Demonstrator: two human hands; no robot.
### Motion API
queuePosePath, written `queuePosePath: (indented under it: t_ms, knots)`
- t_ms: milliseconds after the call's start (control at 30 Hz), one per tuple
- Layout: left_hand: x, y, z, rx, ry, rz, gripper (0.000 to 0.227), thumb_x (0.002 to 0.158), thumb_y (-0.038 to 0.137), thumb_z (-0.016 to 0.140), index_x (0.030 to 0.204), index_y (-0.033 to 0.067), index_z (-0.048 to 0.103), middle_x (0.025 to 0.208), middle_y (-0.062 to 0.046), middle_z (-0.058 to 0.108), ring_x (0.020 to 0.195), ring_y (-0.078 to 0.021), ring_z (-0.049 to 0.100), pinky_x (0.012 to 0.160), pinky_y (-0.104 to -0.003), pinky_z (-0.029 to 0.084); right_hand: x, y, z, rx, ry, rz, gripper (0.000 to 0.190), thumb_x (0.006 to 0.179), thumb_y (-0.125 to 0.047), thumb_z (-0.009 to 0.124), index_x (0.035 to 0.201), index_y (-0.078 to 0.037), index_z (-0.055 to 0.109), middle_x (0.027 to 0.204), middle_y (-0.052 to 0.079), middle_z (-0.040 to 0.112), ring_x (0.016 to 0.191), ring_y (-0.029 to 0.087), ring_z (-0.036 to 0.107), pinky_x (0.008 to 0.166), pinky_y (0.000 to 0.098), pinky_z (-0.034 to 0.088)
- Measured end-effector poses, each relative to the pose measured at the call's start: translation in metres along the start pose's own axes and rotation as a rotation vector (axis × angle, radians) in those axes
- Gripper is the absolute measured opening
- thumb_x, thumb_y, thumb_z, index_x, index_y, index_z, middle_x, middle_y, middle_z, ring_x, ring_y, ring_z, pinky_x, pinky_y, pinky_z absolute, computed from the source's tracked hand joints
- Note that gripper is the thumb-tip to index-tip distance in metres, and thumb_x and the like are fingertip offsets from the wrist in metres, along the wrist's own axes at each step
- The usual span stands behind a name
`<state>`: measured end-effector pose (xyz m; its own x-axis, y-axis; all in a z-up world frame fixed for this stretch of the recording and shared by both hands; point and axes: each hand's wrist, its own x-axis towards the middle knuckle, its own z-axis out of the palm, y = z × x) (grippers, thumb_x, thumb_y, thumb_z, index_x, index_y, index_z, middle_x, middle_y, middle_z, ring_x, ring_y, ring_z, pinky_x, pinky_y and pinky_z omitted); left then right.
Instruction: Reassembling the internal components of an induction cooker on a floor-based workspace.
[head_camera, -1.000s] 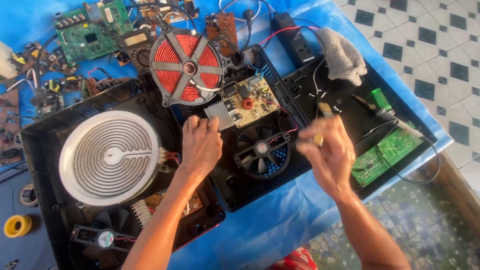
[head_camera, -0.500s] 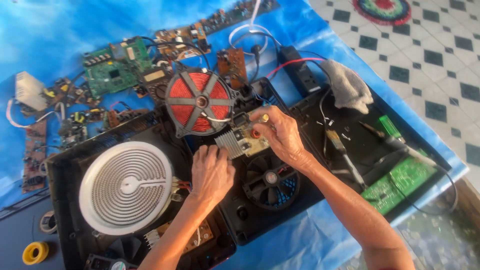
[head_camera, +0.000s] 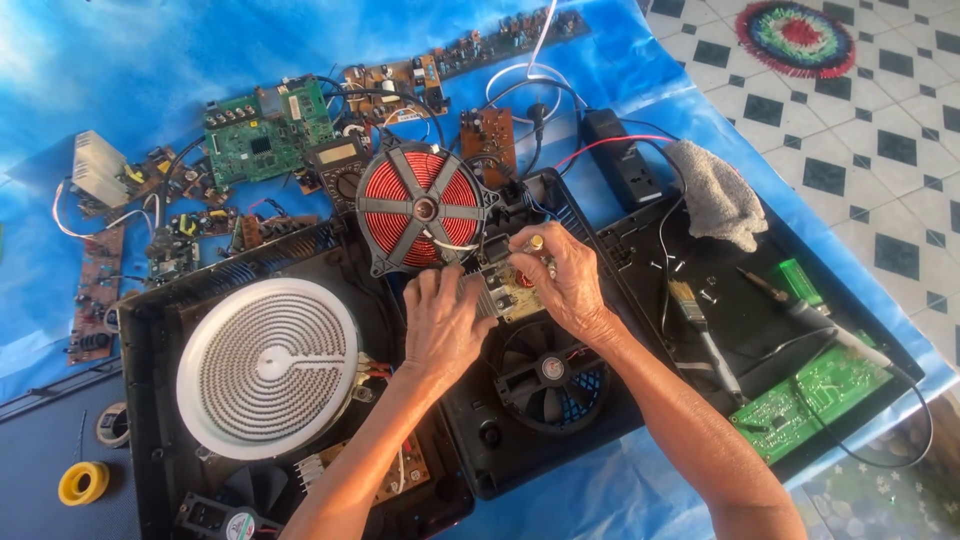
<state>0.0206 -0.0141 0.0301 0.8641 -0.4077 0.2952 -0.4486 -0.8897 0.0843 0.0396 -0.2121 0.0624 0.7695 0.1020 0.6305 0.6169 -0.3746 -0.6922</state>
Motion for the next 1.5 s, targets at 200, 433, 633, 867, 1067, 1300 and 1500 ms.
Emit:
queuePosePath:
  t_ms: [200, 433, 633, 867, 1067, 1300, 1500]
  knots:
    - [-0.001, 0.000, 0.004, 0.021, -0.029, -0.014, 0.050, 0.080, 0.039, 0.084, 0.122, 0.0152, 0.068, 0.118, -0.005, 0.051, 0.105, -0.0249, 0.050, 0.091, -0.046, 0.045, 0.002, 0.002, 0.003, 0.005, -0.028, 0.006, 0.016, 0.097, -0.016, 0.071, 0.110, -0.007, 0.069, 0.092, 0.011, 0.073, 0.079, 0.029, 0.072, 0.073, 0.0394, 0.059]
    - [-0.001, -0.001, 0.007, -0.006, -0.054, -0.056, 0.051, 0.082, 0.040, 0.083, 0.125, 0.0180, 0.064, 0.119, -0.004, 0.049, 0.106, -0.0252, 0.050, 0.093, -0.048, 0.045, 0.003, 0.003, 0.003, -0.005, -0.047, -0.046, 0.016, 0.094, -0.015, 0.074, 0.108, -0.008, 0.071, 0.092, 0.008, 0.074, 0.083, 0.030, 0.073, 0.075, 0.0391, 0.059]
    - [-0.003, -0.001, 0.002, -0.088, -0.040, -0.069, 0.052, 0.082, 0.035, 0.083, 0.126, 0.0161, 0.065, 0.121, -0.005, 0.048, 0.106, -0.0255, 0.049, 0.094, -0.047, 0.045, 0.003, -0.010, 0.005, -0.018, -0.064, -0.069, 0.016, 0.095, -0.016, 0.073, 0.109, -0.008, 0.070, 0.094, 0.011, 0.072, 0.084, 0.031, 0.070, 0.075, 0.0396, 0.057]
    - [-0.001, -0.001, 0.000, -0.153, 0.021, -0.072, 0.049, 0.081, 0.031, 0.084, 0.125, 0.0159, 0.066, 0.121, -0.003, 0.048, 0.110, -0.0255, 0.047, 0.099, -0.050, 0.042, -0.003, 0.001, 0.008, -0.010, -0.039, -0.066, 0.017, 0.096, -0.018, 0.073, 0.109, -0.008, 0.069, 0.094, 0.010, 0.070, 0.085, 0.029, 0.070, 0.075, 0.0380, 0.057]
    - [0.037, 0.005, -0.012, -0.614, 0.158, -0.044, 0.024, 0.090, 0.018, 0.079, 0.113, 0.0143, 0.075, 0.092, -0.003, 0.063, 0.090, -0.0260, 0.062, 0.083, -0.048, 0.052, 0.003, -0.004, 0.010, -0.157, 0.011, -0.109, 0.026, 0.093, -0.017, 0.078, 0.114, -0.007, 0.065, 0.099, 0.012, 0.072, 0.086, 0.034, 0.071, 0.071, 0.0403, 0.060]
    - [0.047, 0.000, 0.005, -0.742, 0.315, -0.068, 0.006, 0.086, 0.019, 0.083, 0.087, 0.0161, 0.078, 0.073, -0.006, 0.069, 0.067, -0.0321, 0.070, 0.056, -0.040, 0.059, 0.029, -0.019, 0.007, -0.356, -0.069, -0.163, 0.025, 0.091, -0.017, 0.080, 0.111, -0.010, 0.066, 0.080, 0.004, 0.071, 0.077, 0.026, 0.072, 0.066, 0.0372, 0.061]
    - [0.051, -0.005, 0.002, -0.840, 0.336, 0.026, 0.004, 0.089, 0.013, 0.079, 0.085, 0.0130, 0.077, 0.072, -0.011, 0.069, 0.070, -0.0430, 0.068, 0.055, -0.044, 0.056, 0.038, -0.026, 0.004, -0.116, -0.156, -0.052, 0.012, 0.093, -0.011, 0.076, 0.104, -0.008, 0.074, 0.083, 0.008, 0.070, 0.083, 0.026, 0.068, 0.071, 0.0373, 0.058]
